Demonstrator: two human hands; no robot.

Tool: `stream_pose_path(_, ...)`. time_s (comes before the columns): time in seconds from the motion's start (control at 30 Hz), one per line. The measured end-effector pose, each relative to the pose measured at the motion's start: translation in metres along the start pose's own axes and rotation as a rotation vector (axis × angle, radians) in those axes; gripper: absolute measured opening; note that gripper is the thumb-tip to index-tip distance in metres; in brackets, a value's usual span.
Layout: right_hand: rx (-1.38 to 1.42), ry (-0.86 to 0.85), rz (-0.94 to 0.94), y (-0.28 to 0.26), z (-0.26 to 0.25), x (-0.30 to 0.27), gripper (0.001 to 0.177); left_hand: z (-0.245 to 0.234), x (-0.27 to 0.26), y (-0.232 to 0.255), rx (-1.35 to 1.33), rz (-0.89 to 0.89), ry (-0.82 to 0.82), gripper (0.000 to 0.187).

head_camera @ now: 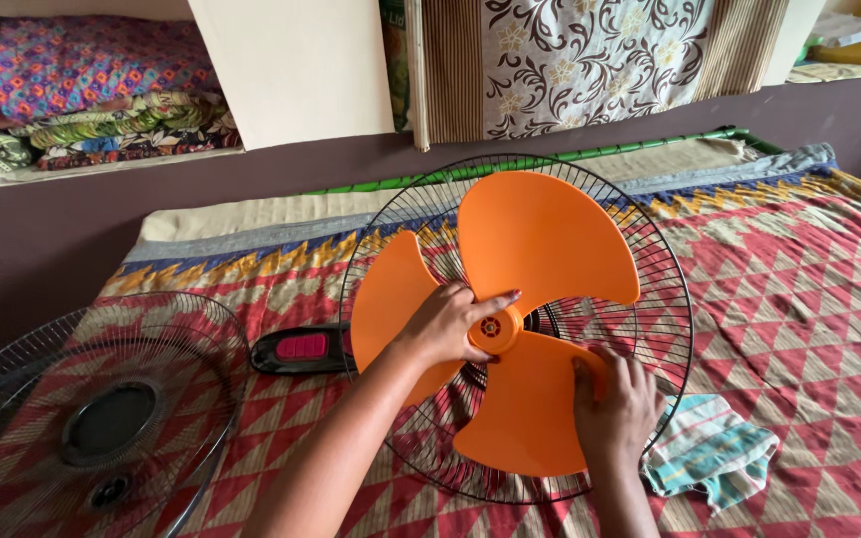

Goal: The person disassembles an electric fan on a patterned bedspread. They use a yellow screwdriver to loosen screws on the front grille, remove the grille, then detach the orange fan blades from the motor hub. The person continues to unscrew and remove the central motor housing cover.

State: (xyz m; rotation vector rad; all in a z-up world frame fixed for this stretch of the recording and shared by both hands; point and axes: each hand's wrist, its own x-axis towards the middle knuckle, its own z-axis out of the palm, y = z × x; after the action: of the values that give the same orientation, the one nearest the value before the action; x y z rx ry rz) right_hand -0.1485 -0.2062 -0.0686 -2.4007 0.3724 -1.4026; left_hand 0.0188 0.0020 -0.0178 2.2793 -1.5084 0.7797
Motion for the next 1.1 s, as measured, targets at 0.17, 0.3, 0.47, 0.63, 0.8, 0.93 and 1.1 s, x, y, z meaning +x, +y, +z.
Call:
stream_pose_path(0.17, 0.14, -0.352, 0.149, 0.006, 0.006, -0.002, 0.018, -0.012, 0.013, 0.0, 0.131, -0.063, -0.328, 0.108)
stream_pose_path(0.3, 0.225, -0.556, 0.113, 0.004, 0.006, -0.004, 0.018, -0.019, 0.019, -0.001, 0.246, 0.044, -0.357, 0.103)
stream_pose_path(0.47, 0.235, -0.239, 0.032, 0.0, -0.012, 0.007, 0.017, -0.018, 0.017, 0.004, 0.092, -0.062, -0.318, 0.1)
stream_pose_path(0.63, 0.166, -0.256, 0.17, -0.011, -0.02, 0.009, 0.019, -0.02, 0.004, 0.008, 0.051, -0.129, -0.259, 0.099)
stream_pose_path(0.8, 0.216, -0.279, 0.21, -0.013, -0.023, 0.014, 0.02, -0.028, 0.005, 0.007, 0.074, -0.117, -0.299, 0.103)
stream_pose_path(0.93, 0.23, -0.265, 0.182, -0.015, -0.025, 0.014, 0.02, -0.029, 0.004, 0.011, 0.089, -0.083, -0.225, 0.104)
stream_pose_path(1.1, 0.202, -0.239, 0.149, -0.024, -0.035, 0.017, 0.02, -0.045, 0.002, 0.012, 0.059, -0.072, -0.209, 0.103)
